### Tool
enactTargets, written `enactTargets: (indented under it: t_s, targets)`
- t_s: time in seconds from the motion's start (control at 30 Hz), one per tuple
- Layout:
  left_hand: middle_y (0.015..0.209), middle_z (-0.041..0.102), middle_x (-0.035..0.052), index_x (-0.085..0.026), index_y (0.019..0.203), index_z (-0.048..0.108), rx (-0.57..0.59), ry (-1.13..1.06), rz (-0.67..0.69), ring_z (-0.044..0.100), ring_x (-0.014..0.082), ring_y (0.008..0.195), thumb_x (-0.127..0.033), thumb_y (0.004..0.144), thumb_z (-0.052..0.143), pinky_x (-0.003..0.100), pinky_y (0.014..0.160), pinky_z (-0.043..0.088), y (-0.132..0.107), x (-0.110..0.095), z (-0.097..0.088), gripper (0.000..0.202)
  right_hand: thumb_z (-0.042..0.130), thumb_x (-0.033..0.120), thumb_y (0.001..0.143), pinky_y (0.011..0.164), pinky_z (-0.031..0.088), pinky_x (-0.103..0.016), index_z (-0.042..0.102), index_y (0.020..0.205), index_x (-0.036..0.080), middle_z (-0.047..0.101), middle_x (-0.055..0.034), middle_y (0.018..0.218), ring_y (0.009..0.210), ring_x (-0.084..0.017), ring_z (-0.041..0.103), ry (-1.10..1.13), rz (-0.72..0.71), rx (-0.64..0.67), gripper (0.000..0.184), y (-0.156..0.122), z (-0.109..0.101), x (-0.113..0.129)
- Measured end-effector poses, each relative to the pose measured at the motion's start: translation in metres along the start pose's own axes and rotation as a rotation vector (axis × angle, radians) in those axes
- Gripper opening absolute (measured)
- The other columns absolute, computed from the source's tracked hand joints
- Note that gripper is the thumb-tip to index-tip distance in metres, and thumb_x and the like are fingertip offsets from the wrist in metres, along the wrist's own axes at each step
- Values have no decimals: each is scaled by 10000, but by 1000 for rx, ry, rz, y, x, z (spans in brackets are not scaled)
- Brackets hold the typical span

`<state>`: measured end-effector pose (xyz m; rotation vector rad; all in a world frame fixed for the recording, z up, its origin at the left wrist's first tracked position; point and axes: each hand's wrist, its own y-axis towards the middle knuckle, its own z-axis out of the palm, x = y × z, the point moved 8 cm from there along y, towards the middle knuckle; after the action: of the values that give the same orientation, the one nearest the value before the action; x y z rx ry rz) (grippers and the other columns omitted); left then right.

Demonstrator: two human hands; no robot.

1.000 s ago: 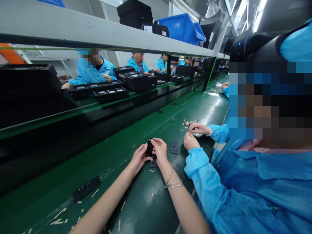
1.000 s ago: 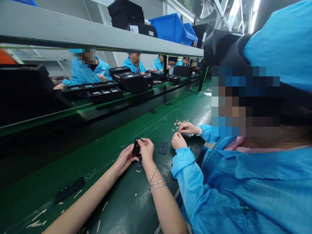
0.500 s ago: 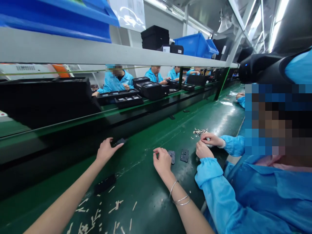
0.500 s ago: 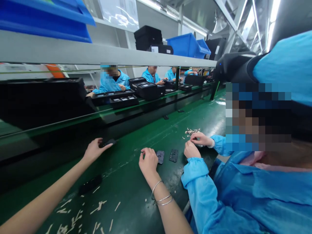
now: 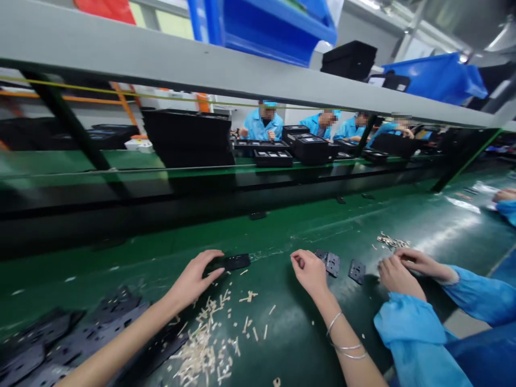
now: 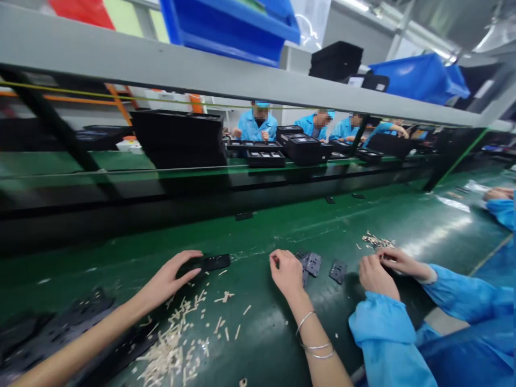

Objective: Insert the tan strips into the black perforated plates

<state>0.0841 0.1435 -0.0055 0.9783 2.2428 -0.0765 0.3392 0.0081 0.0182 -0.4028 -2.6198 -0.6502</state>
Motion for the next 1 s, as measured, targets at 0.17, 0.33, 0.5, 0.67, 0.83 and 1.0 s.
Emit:
enactTargets:
  t_s: [0.17,0.33,0.5,0.67,0.83,1.0]
  targets:
    - [1271,479,67,-265,1145,511,130,42,56,419,261,1178,-398,859,439,434,1003,312,-65,-29,-5,324,498,182,801,627,369,-199,633,763,223,600,12,660,661,-120,552,-25,-139,217,146,-14,21,50]
    - [1237,501,48,-284,1113,539,245,13,98,446,255,1139,-324,870,430,427,946,377,-92,-34,-1,269,584,144,712,585,347,-206,633,726,241,622,19,647,684,-138,577,-129,-192,388,109,-33,49,98]
    - [1193,526,53,-272,1081,565,248,-79,120,469,253,1103,-295,860,455,434,937,379,-97,-31,-8,248,533,36,653,528,298,-242,617,629,194,646,-44,623,614,-178,599,-270,-88,419,181,-30,60,102]
    - [1113,567,46,-268,1050,575,231,-244,127,497,236,1052,-273,844,484,405,915,385,-99,-31,-22,225,531,63,642,498,283,-236,621,588,205,655,-39,583,573,-181,603,-297,14,399,176,-28,49,96]
    - [989,592,46,-244,1014,570,135,-440,82,536,205,901,-251,825,485,325,786,424,-100,-29,-30,207,511,93,672,500,341,-199,638,636,219,662,8,588,552,-135,599,-182,-8,435,181,-39,51,129]
    - [750,571,19,-195,867,552,72,-384,20,509,177,692,-265,789,515,257,609,372,-101,-21,-29,111,533,137,694,529,391,-179,641,665,221,657,33,599,540,-107,584,-9,-138,553,141,-52,75,194]
